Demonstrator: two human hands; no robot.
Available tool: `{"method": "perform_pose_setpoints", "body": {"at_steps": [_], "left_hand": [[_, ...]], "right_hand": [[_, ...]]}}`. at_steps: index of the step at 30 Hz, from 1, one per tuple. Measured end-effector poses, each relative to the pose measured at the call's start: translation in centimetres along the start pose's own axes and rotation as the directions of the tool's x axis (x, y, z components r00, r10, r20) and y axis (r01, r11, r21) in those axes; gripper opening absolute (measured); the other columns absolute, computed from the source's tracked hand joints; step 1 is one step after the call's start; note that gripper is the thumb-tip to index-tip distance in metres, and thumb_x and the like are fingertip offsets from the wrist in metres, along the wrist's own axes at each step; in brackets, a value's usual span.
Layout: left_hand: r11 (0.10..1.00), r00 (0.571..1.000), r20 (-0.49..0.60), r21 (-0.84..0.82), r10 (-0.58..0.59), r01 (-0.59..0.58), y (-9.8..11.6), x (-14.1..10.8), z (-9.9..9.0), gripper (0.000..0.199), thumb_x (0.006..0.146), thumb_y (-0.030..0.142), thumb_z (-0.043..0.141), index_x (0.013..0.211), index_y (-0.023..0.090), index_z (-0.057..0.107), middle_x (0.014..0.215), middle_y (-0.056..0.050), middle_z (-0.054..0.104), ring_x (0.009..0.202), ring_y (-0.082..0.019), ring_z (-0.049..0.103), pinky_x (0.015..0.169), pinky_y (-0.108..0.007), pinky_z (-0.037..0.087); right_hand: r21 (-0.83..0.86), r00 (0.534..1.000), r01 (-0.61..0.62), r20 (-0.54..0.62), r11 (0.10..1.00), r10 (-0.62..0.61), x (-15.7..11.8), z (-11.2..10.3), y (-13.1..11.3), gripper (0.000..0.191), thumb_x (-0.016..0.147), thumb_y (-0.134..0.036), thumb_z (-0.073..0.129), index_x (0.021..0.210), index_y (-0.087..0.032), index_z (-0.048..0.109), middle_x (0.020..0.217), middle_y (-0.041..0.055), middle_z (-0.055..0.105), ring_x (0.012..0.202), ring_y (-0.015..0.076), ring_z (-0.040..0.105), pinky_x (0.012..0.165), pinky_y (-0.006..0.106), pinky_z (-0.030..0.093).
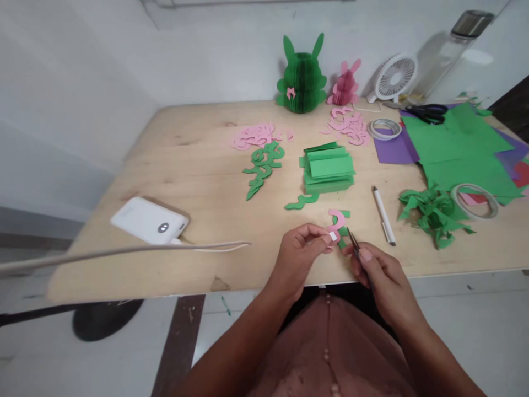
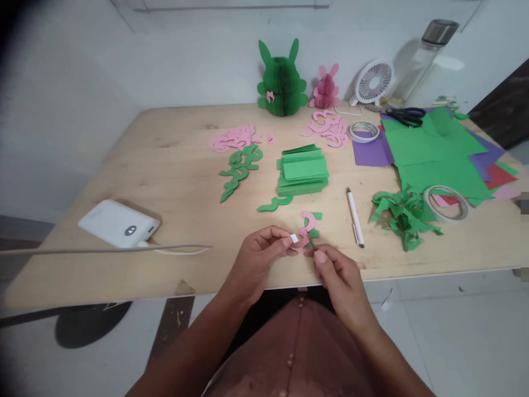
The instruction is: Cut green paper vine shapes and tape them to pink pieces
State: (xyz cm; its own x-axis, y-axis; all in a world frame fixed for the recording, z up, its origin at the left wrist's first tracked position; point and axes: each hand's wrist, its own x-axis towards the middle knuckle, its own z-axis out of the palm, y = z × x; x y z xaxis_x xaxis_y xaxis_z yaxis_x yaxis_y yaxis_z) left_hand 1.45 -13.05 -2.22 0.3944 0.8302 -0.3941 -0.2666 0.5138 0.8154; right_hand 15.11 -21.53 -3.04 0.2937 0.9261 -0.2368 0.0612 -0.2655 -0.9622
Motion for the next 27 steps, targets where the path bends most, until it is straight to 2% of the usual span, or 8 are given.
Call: {"method": "perform_pose_setpoints", "body": {"at_steps": [6, 10, 12, 14, 16, 21, 27], "left_hand": [[1.000, 1.000, 0.005, -0.013, 0.028, -0.028, 0.2, 0.1, -0.1, 0.012, 0.068, 0.025, 0.073, 0.067, 0.015, 0.066, 0.071, -0.003, 0.069, 0.074, -0.016, 0.064, 0.071, -0.028, 0.050], [1.000, 1.000, -0.014, -0.005, 0.024, -0.024, -0.2, 0.2, -0.3, 0.013, 0.068, 0.026, 0.073, 0.068, 0.015, 0.066, 0.077, -0.005, 0.070, 0.078, -0.016, 0.064, 0.076, -0.030, 0.050], [0.999, 0.999, -0.038, -0.001, 0.039, -0.039, -0.4, 0.2, -0.4, 0.013, 0.068, 0.026, 0.072, 0.068, 0.015, 0.066, 0.085, -0.006, 0.071, 0.084, -0.017, 0.064, 0.081, -0.032, 0.049], [0.999, 0.996, -0.069, -0.006, 0.054, -0.054, -0.4, 0.2, -0.4, 0.012, 0.068, 0.025, 0.072, 0.066, 0.015, 0.066, 0.095, -0.007, 0.071, 0.092, -0.019, 0.064, 0.086, -0.034, 0.048], [0.998, 0.995, -0.086, -0.017, 0.053, -0.055, -0.4, 0.3, -0.4, 0.011, 0.066, 0.024, 0.072, 0.064, 0.015, 0.066, 0.102, -0.008, 0.070, 0.099, -0.020, 0.062, 0.090, -0.035, 0.047], [0.997, 0.996, -0.087, -0.057, 0.037, -0.042, -0.1, 0.5, -0.3, 0.011, 0.063, 0.022, 0.074, 0.062, 0.015, 0.066, 0.108, -0.009, 0.068, 0.107, -0.022, 0.059, 0.095, -0.038, 0.045], [0.992, 0.999, -0.052, -0.128, -0.011, 0.004, 0.0, 0.3, 0.0, 0.012, 0.062, 0.021, 0.075, 0.062, 0.014, 0.065, 0.110, -0.009, 0.066, 0.107, -0.023, 0.060, 0.099, -0.041, 0.043]], "right_hand": [[0.202, 0.996, -0.041, -0.070, 0.978, 0.056, 0.2, 0.0, 0.6, 0.034, 0.088, -0.049, 0.054, 0.090, -0.018, 0.066, 0.061, -0.0031, 0.045, 0.051, 0.0081, 0.036, 0.045, 0.022, 0.026], [0.269, 0.989, -0.028, -0.131, 0.963, 0.066, 0.4, -0.2, 0.5, 0.033, 0.086, -0.049, 0.057, 0.086, -0.017, 0.067, 0.064, -0.0010, 0.054, 0.052, 0.0087, 0.043, 0.046, 0.021, 0.032], [0.302, 0.982, -0.024, -0.170, 0.953, 0.079, 0.7, -0.4, 0.3, 0.033, 0.084, -0.050, 0.060, 0.084, -0.017, 0.068, 0.071, 0.0019, 0.061, 0.059, 0.0111, 0.051, 0.053, 0.023, 0.041], [0.342, 0.974, -0.013, -0.209, 0.939, 0.089, 1.1, -0.6, -0.1, 0.033, 0.081, -0.051, 0.063, 0.084, -0.018, 0.069, 0.079, 0.0043, 0.067, 0.070, 0.0153, 0.059, 0.066, 0.027, 0.049], [0.378, 0.969, 0.001, -0.229, 0.926, 0.093, 1.5, -0.9, -0.5, 0.033, 0.080, -0.051, 0.063, 0.084, -0.019, 0.069, 0.083, 0.0052, 0.069, 0.079, 0.0188, 0.063, 0.078, 0.032, 0.051], [0.407, 0.970, 0.010, -0.227, 0.913, 0.091, 2.8, -0.6, -1.9, 0.036, 0.083, -0.054, 0.057, 0.081, -0.020, 0.069, 0.081, 0.0067, 0.070, 0.083, 0.0227, 0.065, 0.083, 0.038, 0.052], [0.474, 0.982, 0.039, -0.183, 0.880, 0.055, 4.4, 0.3, -3.0, 0.037, 0.081, -0.056, 0.059, 0.081, -0.020, 0.069, 0.077, 0.0059, 0.071, 0.081, 0.0216, 0.068, 0.080, 0.036, 0.053]]}}
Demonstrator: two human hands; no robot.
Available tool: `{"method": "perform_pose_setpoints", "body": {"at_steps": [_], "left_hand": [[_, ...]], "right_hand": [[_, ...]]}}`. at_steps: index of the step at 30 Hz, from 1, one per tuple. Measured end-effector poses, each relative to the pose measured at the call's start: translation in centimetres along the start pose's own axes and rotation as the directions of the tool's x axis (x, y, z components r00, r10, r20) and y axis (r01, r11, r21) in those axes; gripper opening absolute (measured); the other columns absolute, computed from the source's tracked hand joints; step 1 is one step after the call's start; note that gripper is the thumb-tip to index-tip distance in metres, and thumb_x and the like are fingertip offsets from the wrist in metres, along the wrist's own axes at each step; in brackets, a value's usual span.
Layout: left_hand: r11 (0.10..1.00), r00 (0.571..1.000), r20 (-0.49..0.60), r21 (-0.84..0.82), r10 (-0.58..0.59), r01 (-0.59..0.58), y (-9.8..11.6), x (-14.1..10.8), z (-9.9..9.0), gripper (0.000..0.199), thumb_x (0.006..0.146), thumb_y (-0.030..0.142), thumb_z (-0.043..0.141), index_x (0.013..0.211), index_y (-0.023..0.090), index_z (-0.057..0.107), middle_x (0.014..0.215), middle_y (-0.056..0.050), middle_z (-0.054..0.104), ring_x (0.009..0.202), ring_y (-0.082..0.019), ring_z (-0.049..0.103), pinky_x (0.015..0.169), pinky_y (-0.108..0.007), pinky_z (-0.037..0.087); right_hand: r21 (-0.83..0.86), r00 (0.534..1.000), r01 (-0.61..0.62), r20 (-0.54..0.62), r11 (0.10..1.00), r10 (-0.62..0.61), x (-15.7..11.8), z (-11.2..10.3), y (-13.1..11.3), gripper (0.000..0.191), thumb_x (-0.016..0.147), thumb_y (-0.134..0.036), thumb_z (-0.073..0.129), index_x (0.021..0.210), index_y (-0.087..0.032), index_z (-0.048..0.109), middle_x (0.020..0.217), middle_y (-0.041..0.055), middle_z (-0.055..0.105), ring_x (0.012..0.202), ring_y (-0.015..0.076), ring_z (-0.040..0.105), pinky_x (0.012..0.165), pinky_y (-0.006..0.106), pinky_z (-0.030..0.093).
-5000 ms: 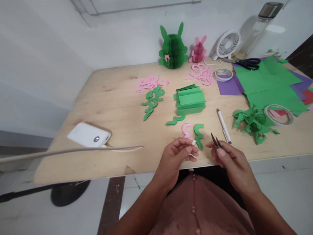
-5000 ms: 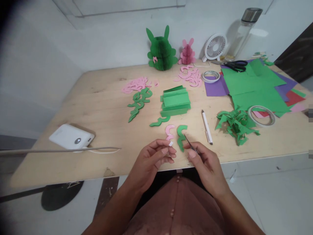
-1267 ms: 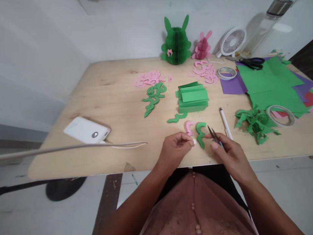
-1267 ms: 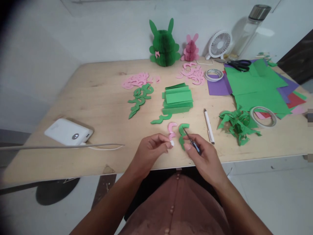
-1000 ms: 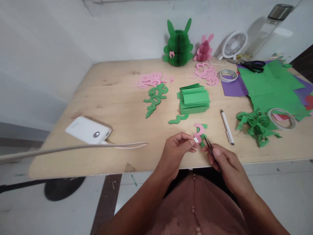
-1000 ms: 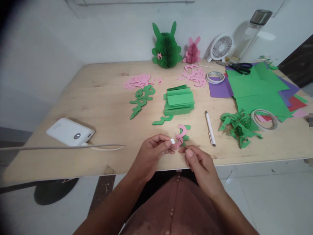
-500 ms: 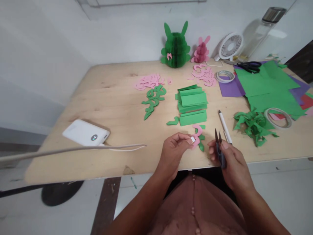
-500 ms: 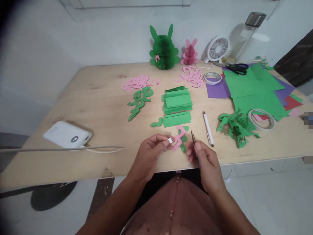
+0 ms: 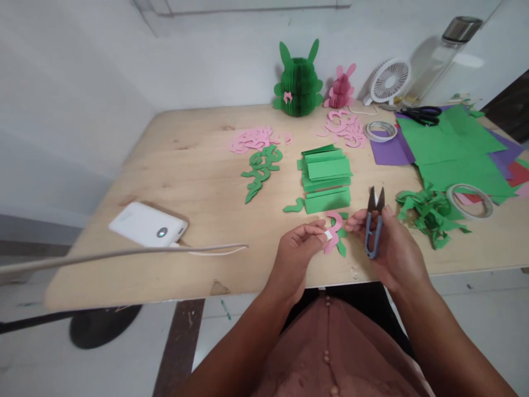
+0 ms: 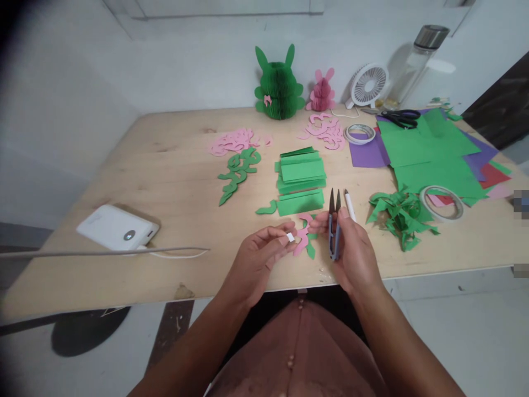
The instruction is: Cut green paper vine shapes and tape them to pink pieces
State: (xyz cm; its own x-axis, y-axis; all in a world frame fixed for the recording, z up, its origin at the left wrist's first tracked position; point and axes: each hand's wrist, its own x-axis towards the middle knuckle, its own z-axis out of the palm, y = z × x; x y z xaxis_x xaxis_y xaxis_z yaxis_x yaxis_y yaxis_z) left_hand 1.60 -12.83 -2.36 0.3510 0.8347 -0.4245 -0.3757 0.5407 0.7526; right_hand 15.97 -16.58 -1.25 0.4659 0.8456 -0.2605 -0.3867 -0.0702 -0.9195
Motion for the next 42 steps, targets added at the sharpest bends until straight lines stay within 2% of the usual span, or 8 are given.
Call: {"method": "perform_pose_setpoints", "body": {"at_steps": [10, 18, 22, 26, 30, 33, 36, 42], "left_hand": [[0.997, 0.999, 0.021, -0.061, -0.044, 0.045, 0.4, -0.3, 0.0, 0.018, 0.062, 0.023, 0.077, 0.062, 0.013, 0.063, 0.115, -0.010, 0.065, 0.103, -0.023, 0.062, 0.096, -0.040, 0.046], [0.988, 0.999, 0.010, -0.148, -0.038, 0.039, 0.8, -0.7, -1.6, 0.018, 0.063, 0.023, 0.078, 0.069, 0.014, 0.064, 0.109, -0.009, 0.068, 0.099, -0.021, 0.065, 0.095, -0.039, 0.047], [0.984, 1.000, 0.006, -0.177, -0.012, 0.013, 1.2, -1.0, -2.3, 0.017, 0.064, 0.023, 0.077, 0.068, 0.014, 0.063, 0.106, -0.009, 0.069, 0.103, -0.021, 0.064, 0.098, -0.039, 0.046], [0.983, 0.990, -0.134, -0.170, 0.047, -0.070, 1.5, -1.4, -2.8, 0.015, 0.065, 0.020, 0.077, 0.067, 0.014, 0.063, 0.108, -0.007, 0.068, 0.105, -0.019, 0.061, 0.097, -0.035, 0.046], [0.980, 0.985, -0.154, -0.172, 0.075, -0.101, 1.5, -1.8, -3.0, 0.014, 0.066, 0.020, 0.076, 0.067, 0.015, 0.063, 0.108, -0.007, 0.069, 0.104, -0.017, 0.061, 0.096, -0.033, 0.047], [0.984, 0.995, -0.095, -0.171, 0.033, -0.049, 1.4, -1.8, -2.9, 0.014, 0.066, 0.020, 0.076, 0.067, 0.015, 0.063, 0.103, -0.007, 0.070, 0.100, -0.017, 0.063, 0.094, -0.033, 0.048], [0.990, 0.999, -0.050, -0.143, 0.009, -0.016, 1.3, -1.4, -2.7, 0.015, 0.065, 0.021, 0.076, 0.068, 0.014, 0.064, 0.094, -0.006, 0.071, 0.093, -0.017, 0.065, 0.090, -0.033, 0.049], [0.998, 1.000, -0.017, -0.055, 0.004, -0.004, 1.3, -1.0, -1.9, 0.019, 0.065, 0.025, 0.077, 0.068, 0.014, 0.062, 0.080, -0.006, 0.071, 0.084, -0.019, 0.068, 0.084, -0.033, 0.051]], "right_hand": [[-0.024, 0.998, 0.001, 0.060, 1.000, 0.000, 0.5, 1.2, -0.4, 0.040, 0.083, -0.057, 0.055, 0.078, -0.020, 0.068, 0.075, 0.0053, 0.071, 0.079, 0.0191, 0.068, 0.078, 0.032, 0.054], [0.005, 0.993, -0.048, 0.107, 0.999, 0.048, 0.1, 3.7, -0.4, 0.041, 0.081, -0.059, 0.056, 0.078, -0.020, 0.067, 0.074, 0.0048, 0.070, 0.079, 0.0189, 0.068, 0.073, 0.030, 0.054], [-0.018, 0.982, -0.078, 0.173, 0.997, 0.080, -0.4, 4.8, 0.1, 0.041, 0.082, -0.059, 0.053, 0.081, -0.020, 0.065, 0.078, 0.0055, 0.071, 0.076, 0.0195, 0.068, 0.056, 0.027, 0.051], [0.028, 0.960, -0.183, 0.221, 0.983, 0.172, -0.4, 5.3, 0.8, 0.041, 0.081, -0.058, 0.055, 0.082, -0.018, 0.065, 0.084, 0.0081, 0.072, 0.073, 0.0195, 0.067, 0.039, 0.022, 0.036], [0.062, 0.957, -0.206, 0.222, 0.977, 0.188, -0.3, 5.1, 1.1, 0.039, 0.083, -0.056, 0.055, 0.081, -0.018, 0.066, 0.082, 0.0081, 0.071, 0.075, 0.0205, 0.066, 0.039, 0.023, 0.036], [0.049, 0.976, -0.155, 0.163, 0.987, 0.145, -0.4, 4.6, 0.7, 0.039, 0.083, -0.057, 0.054, 0.081, -0.020, 0.067, 0.078, 0.0066, 0.070, 0.076, 0.0199, 0.066, 0.052, 0.026, 0.048], [-0.026, 0.990, -0.078, 0.115, 0.997, 0.080, -0.9, 3.5, 0.3, 0.039, 0.082, -0.057, 0.056, 0.080, -0.020, 0.068, 0.076, 0.0047, 0.069, 0.071, 0.0167, 0.064, 0.063, 0.027, 0.051], [-0.190, 0.983, -0.091, 0.138, 0.978, 0.118, -3.0, 0.8, 0.5, 0.037, 0.083, -0.054, 0.058, 0.083, -0.018, 0.067, 0.064, 0.0015, 0.061, 0.050, 0.0108, 0.049, 0.048, 0.023, 0.039]]}}
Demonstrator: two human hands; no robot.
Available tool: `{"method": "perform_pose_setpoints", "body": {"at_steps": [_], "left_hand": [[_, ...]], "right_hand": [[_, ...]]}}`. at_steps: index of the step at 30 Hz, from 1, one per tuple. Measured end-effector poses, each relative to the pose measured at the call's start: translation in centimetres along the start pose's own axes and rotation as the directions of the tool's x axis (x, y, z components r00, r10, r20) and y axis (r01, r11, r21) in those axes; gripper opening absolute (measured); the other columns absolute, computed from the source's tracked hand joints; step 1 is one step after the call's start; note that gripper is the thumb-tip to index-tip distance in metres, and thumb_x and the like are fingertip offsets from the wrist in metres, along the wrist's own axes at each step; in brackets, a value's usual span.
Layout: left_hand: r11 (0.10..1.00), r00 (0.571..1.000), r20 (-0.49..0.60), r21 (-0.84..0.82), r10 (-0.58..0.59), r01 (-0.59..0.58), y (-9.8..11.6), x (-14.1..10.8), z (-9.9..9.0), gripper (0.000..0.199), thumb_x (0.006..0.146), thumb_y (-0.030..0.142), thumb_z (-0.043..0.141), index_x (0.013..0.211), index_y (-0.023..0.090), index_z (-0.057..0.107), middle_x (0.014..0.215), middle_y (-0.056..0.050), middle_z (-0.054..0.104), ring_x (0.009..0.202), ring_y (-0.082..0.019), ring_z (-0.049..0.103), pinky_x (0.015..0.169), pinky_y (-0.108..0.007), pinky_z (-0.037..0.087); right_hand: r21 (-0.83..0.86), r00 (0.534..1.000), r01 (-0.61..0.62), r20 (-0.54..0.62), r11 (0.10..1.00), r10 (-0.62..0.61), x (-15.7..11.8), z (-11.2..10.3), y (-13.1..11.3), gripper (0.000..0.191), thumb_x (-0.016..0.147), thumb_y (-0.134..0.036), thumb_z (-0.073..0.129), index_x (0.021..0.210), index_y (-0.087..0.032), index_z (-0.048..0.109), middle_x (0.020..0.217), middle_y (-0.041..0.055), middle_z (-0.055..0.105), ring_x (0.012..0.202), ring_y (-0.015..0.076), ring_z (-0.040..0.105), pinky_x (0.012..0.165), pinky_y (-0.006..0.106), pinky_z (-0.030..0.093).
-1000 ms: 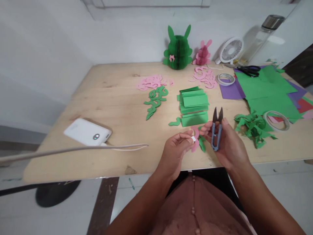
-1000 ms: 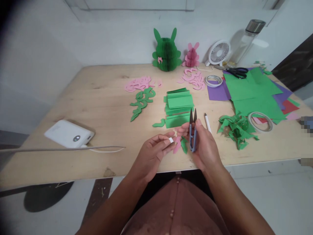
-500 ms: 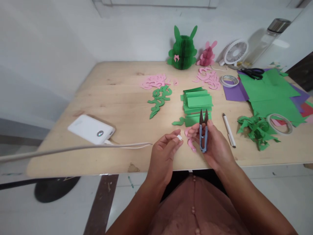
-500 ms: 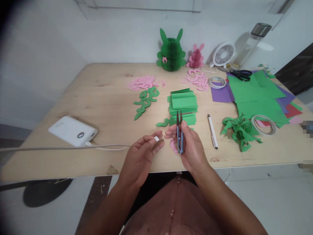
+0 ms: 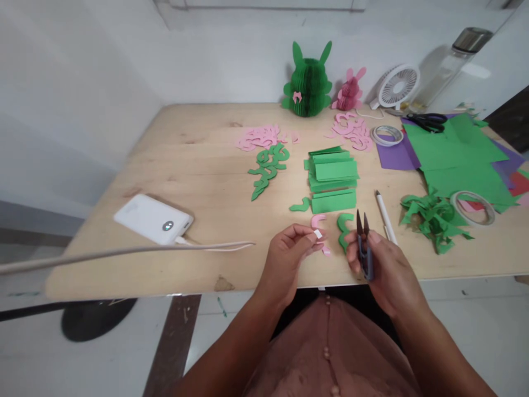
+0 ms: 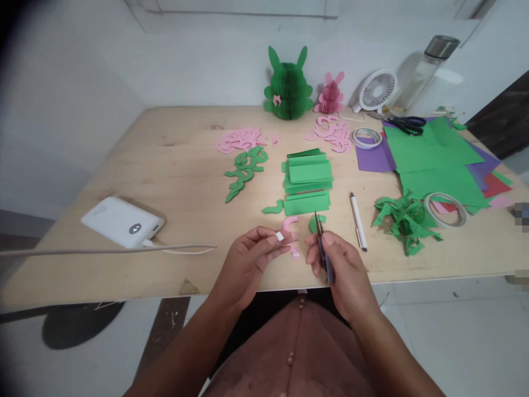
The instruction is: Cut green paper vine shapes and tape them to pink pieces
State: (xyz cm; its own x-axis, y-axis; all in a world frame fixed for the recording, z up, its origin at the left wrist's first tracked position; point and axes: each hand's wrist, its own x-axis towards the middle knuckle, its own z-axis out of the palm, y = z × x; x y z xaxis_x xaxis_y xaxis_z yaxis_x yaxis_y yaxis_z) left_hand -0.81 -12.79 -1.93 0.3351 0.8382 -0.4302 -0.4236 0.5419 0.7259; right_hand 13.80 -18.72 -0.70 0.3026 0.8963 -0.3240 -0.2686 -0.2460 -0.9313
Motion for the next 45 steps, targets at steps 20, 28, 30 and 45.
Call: {"method": "perform_pose_setpoints", "body": {"at_steps": [20, 28, 30, 45], "left_hand": [[0.999, 0.996, 0.079, 0.013, -0.040, 0.039, -1.1, -0.3, 1.4, 0.016, 0.069, 0.024, 0.073, 0.072, 0.014, 0.061, 0.074, -0.003, 0.068, 0.069, -0.014, 0.063, 0.075, -0.029, 0.050], [0.999, 0.992, 0.118, 0.010, -0.049, 0.048, -1.2, -0.3, 1.2, 0.017, 0.068, 0.021, 0.074, 0.077, 0.014, 0.060, 0.075, -0.003, 0.068, 0.070, -0.015, 0.063, 0.075, -0.032, 0.050], [0.999, 0.993, 0.109, 0.022, -0.051, 0.049, -1.3, -0.2, 1.2, 0.017, 0.068, 0.021, 0.074, 0.076, 0.014, 0.061, 0.075, -0.003, 0.068, 0.071, -0.015, 0.063, 0.076, -0.032, 0.049], [0.996, 0.995, 0.053, 0.022, -0.089, 0.088, -1.2, 0.7, 0.9, 0.015, 0.068, 0.019, 0.075, 0.070, 0.013, 0.061, 0.094, -0.008, 0.071, 0.085, -0.018, 0.065, 0.080, -0.033, 0.051]], "right_hand": [[-0.226, 0.985, -0.092, 0.123, 0.970, 0.122, -2.4, -0.9, 2.6, 0.047, 0.087, -0.060, 0.047, 0.087, -0.016, 0.062, 0.048, -0.0054, 0.044, 0.040, 0.0080, 0.033, 0.042, 0.023, 0.023], [-0.248, 0.984, -0.090, 0.126, 0.965, 0.124, -2.3, -0.6, 2.5, 0.047, 0.087, -0.060, 0.045, 0.082, -0.016, 0.061, 0.048, -0.0055, 0.042, 0.040, 0.0074, 0.033, 0.041, 0.022, 0.023], [-0.257, 0.985, -0.085, 0.127, 0.963, 0.121, -2.4, -0.6, 2.4, 0.048, 0.087, -0.061, 0.045, 0.082, -0.016, 0.061, 0.047, -0.0055, 0.042, 0.040, 0.0075, 0.034, 0.041, 0.022, 0.024], [-0.284, 0.985, -0.117, 0.089, 0.952, 0.148, -2.2, -0.7, 2.0, 0.050, 0.087, -0.061, 0.044, 0.085, -0.015, 0.063, 0.048, -0.0049, 0.044, 0.039, 0.0072, 0.034, 0.040, 0.021, 0.023]]}}
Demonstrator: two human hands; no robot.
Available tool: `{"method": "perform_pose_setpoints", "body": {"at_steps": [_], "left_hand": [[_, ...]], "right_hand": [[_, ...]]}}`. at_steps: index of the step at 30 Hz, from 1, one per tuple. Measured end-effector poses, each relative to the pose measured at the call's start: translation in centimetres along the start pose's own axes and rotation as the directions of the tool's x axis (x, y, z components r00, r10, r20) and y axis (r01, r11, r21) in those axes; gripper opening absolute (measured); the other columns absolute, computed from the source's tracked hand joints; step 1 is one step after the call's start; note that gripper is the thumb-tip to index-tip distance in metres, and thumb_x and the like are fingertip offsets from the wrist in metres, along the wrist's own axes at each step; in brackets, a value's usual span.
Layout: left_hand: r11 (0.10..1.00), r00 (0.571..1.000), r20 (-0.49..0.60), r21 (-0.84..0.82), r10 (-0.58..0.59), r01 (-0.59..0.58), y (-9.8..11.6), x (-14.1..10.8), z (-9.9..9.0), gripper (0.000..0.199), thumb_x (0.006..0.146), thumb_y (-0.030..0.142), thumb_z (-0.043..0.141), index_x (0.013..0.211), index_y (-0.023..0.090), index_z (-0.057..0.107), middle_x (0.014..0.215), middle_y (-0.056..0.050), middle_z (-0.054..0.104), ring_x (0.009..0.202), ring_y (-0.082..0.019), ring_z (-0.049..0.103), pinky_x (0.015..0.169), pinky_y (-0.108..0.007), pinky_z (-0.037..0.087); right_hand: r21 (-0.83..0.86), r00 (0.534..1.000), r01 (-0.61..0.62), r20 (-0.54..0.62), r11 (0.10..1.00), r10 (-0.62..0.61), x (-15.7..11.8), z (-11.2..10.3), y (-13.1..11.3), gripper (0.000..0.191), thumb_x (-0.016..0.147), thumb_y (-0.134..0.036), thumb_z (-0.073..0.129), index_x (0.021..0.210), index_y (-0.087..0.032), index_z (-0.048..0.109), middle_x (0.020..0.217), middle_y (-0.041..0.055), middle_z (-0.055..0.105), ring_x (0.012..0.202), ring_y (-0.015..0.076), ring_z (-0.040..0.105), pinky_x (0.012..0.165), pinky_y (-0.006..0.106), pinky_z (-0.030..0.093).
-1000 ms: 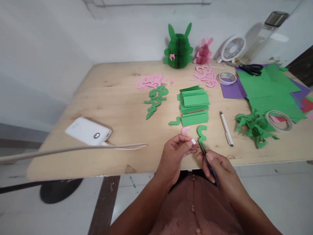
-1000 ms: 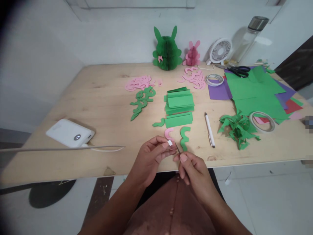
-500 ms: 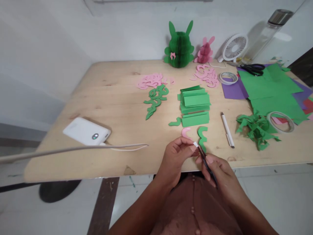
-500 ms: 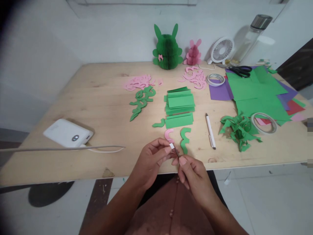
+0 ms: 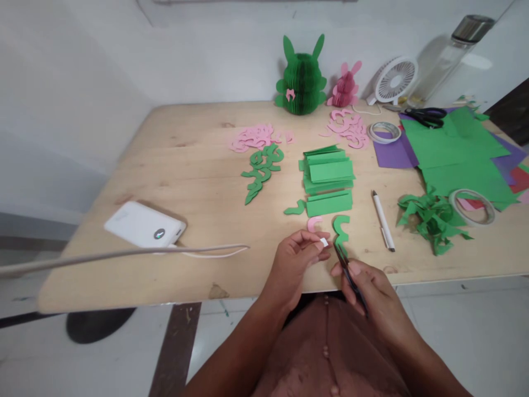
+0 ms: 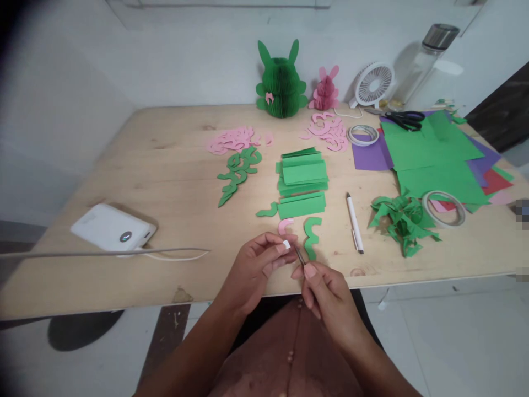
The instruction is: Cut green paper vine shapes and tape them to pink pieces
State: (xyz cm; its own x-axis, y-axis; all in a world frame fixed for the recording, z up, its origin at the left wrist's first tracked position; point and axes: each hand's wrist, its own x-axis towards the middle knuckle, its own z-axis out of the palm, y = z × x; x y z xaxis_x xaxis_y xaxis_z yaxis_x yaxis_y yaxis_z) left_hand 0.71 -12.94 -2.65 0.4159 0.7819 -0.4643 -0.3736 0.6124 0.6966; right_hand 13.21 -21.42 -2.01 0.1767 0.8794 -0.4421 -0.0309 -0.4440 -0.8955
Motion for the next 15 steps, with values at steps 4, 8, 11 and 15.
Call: {"method": "perform_pose_setpoints", "body": {"at_steps": [4, 8, 11, 15], "left_hand": [[0.999, 0.999, 0.006, -0.014, -0.031, 0.031, 0.07, 0.15, -0.21, 0.015, 0.068, 0.019, 0.075, 0.069, 0.013, 0.061, 0.098, -0.008, 0.070, 0.086, -0.017, 0.064, 0.080, -0.033, 0.051], [0.998, 0.998, 0.032, -0.024, -0.056, 0.057, 0.16, 0.22, -0.37, 0.014, 0.069, 0.019, 0.074, 0.071, 0.013, 0.061, 0.098, -0.009, 0.070, 0.086, -0.017, 0.064, 0.081, -0.034, 0.051], [0.997, 0.997, 0.039, -0.029, -0.068, 0.069, 0.34, 0.24, -0.33, 0.015, 0.068, 0.019, 0.075, 0.070, 0.013, 0.061, 0.095, -0.008, 0.070, 0.085, -0.017, 0.064, 0.082, -0.033, 0.050], [0.996, 0.995, 0.054, -0.010, -0.086, 0.087, 0.60, 0.33, -0.21, 0.016, 0.067, 0.020, 0.075, 0.070, 0.013, 0.062, 0.093, -0.008, 0.070, 0.083, -0.016, 0.064, 0.082, -0.033, 0.050]], "right_hand": [[0.007, 1.000, -0.008, 0.000, 1.000, 0.008, 0.00, -0.06, 0.03, 0.049, 0.088, -0.060, 0.043, 0.085, -0.015, 0.062, 0.049, -0.0048, 0.044, 0.040, 0.0074, 0.035, 0.040, 0.021, 0.023], [0.017, 1.000, -0.016, 0.019, 1.000, 0.016, 0.01, -0.13, 0.09, 0.049, 0.088, -0.061, 0.043, 0.086, -0.015, 0.062, 0.049, -0.0050, 0.044, 0.040, 0.0071, 0.034, 0.041, 0.021, 0.023], [0.019, 0.999, -0.027, 0.026, 0.999, 0.027, 0.06, -0.16, 0.11, 0.048, 0.088, -0.060, 0.043, 0.086, -0.015, 0.062, 0.049, -0.0052, 0.044, 0.040, 0.0071, 0.034, 0.040, 0.021, 0.022], [0.011, 0.999, -0.042, 0.029, 0.999, 0.042, 0.16, -0.14, 0.03, 0.048, 0.088, -0.060, 0.043, 0.086, -0.015, 0.062, 0.050, -0.0054, 0.043, 0.040, 0.0072, 0.034, 0.041, 0.022, 0.022]]}}
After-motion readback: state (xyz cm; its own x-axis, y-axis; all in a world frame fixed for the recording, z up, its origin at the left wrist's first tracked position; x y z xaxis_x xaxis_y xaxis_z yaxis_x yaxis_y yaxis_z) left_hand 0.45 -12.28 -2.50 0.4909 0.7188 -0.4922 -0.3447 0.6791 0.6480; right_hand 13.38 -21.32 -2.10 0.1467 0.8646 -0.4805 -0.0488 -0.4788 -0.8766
